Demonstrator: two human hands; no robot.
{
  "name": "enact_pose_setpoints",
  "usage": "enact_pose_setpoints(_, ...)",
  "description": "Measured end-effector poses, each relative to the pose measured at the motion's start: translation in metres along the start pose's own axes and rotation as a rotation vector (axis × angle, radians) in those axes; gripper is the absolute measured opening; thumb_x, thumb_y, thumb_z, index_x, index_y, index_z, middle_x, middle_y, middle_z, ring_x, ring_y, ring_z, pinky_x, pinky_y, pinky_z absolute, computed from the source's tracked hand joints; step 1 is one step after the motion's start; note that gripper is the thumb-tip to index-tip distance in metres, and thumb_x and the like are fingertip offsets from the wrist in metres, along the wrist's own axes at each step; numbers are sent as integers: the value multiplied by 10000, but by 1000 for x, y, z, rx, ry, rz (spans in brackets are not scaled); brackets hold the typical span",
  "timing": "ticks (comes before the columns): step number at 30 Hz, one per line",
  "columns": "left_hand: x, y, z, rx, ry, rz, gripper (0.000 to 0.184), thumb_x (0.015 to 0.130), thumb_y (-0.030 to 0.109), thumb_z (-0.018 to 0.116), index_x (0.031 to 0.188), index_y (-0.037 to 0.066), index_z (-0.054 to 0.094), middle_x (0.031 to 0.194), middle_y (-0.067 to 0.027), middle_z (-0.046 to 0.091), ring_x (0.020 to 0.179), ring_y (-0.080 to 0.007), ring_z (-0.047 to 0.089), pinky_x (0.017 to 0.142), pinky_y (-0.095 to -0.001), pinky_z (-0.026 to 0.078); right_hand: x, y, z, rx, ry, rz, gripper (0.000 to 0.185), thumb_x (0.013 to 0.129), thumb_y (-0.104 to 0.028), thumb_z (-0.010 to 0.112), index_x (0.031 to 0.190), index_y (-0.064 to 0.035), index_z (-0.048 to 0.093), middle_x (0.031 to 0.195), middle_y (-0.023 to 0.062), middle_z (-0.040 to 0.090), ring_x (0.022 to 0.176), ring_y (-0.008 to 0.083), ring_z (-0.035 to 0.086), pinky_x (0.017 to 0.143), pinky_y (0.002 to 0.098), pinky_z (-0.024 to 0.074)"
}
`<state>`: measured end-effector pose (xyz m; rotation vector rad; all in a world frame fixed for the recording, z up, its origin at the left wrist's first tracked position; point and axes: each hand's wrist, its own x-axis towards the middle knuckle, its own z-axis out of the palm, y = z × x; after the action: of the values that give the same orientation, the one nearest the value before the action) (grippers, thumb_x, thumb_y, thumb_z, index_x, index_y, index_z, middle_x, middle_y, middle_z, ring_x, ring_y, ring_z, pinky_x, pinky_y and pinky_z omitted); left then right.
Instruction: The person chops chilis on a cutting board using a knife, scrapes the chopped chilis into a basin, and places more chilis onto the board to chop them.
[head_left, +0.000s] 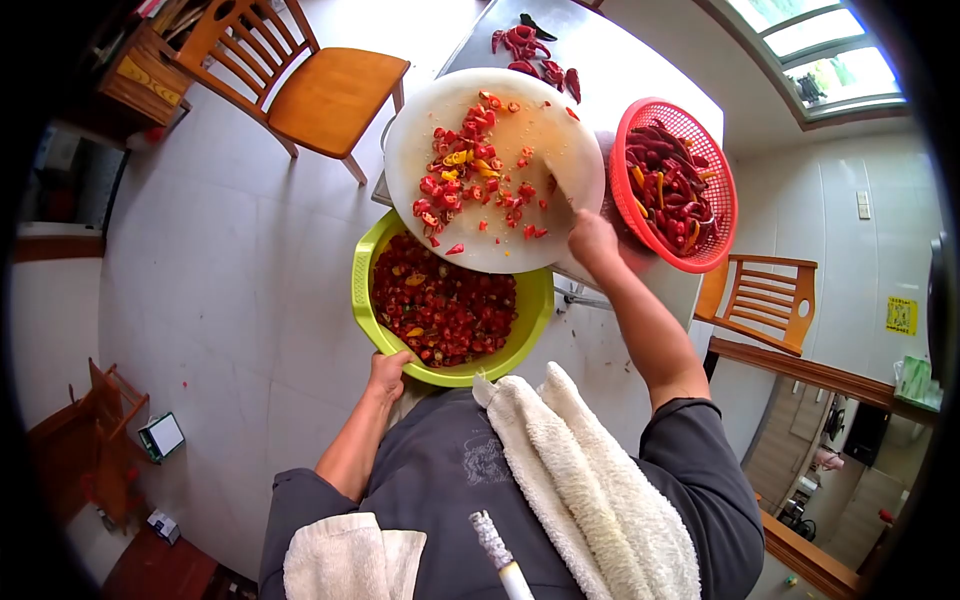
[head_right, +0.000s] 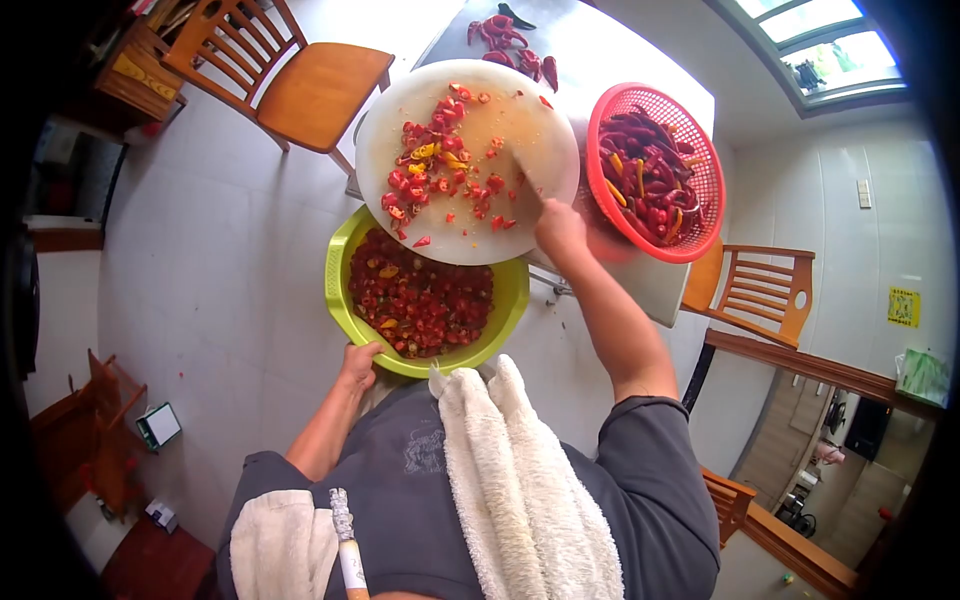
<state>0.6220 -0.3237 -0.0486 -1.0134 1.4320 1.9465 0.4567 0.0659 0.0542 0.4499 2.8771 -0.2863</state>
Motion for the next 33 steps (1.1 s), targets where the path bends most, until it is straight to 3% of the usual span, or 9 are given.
enact_pose_setpoints(6,-1,-1,2,-58,-6,-23,224,700,-57,620,922,-79,603,865,-128,627,769,-248,617,701,-341,508,-89,-19,19,-23,-89,-284,121,801,-78,500,883,-2,545,826,242,610,742,421,624,679,497,514)
enact_pose_setpoints(12,0,-3,0,-20,4,-24,241,703,-55,615,942,-88,598,871,-133,627,768,-251,618,705,-344,509,-128,-22,9,165,-209,-290,126,787,-108,529,858,-13,570,831,228,615,790,418,618,726,496,501)
enact_pose_setpoints(16,2,-6,-1,-37,1,-14,229,696,-54,614,923,-80,601,867,-126,632,751,-235,621,681,-342,508,-41,-3,14,140,99,-129,141,801,-124,542,830,11,572,790,261,627,779,448,614,730,512,496)
enact_pose_setpoints(18,0,-2,2,-45,13,-13,225,694,-54,616,918,-76,601,865,-124,631,750,-234,620,680,-339,508,45,-8,-5,152,218,72,166,832,-127,530,850,35,558,858,294,630,871,443,627,759,484,518)
enact_pose_setpoints(19,-3,1,4,-48,20,-14,223,694,-54,617,915,-75,601,864,-123,631,750,-234,620,679,-338,508,76,-2,1,110,348,49,229,853,-155,526,899,66,565,855,277,639,736,433,640,690,482,526)
enact_pose_setpoints(22,-9,7,6,-55,12,-24,217,691,-51,622,906,-69,605,855,-122,630,744,-228,617,678,-335,505,147,-8,-13,168,98,268,247,857,-84,502,953,105,629,903,247,665,681,307,691,563,382,561)
enact_pose_setpoints(26,-4,2,2,-42,31,4,196,683,-36,633,877,-49,607,817,-101,616,721,-206,599,662,-323,489,194,-19,-22,90,47,264,245,854,-71,505,1002,70,639,923,221,673,683,298,691,564,352,562)
enact_pose_setpoints(29,-3,-3,-3,-46,19,0,189,680,-29,636,866,-38,605,804,-90,609,720,-198,593,657,-321,483,195,-44,-22,-1,136,59,267,870,-166,482,1031,-37,652,1022,194,669,967,335,648,834,408,508)
enact_pose_setpoints(33,-5,1,-1,-32,18,6,180,684,-28,632,862,-31,599,802,-84,604,716,-196,590,654,-319,479,193,-76,-35,-55,23,-160,288,863,-169,466,1070,-85,648,1085,180,646,1057,343,593,910,423,457)
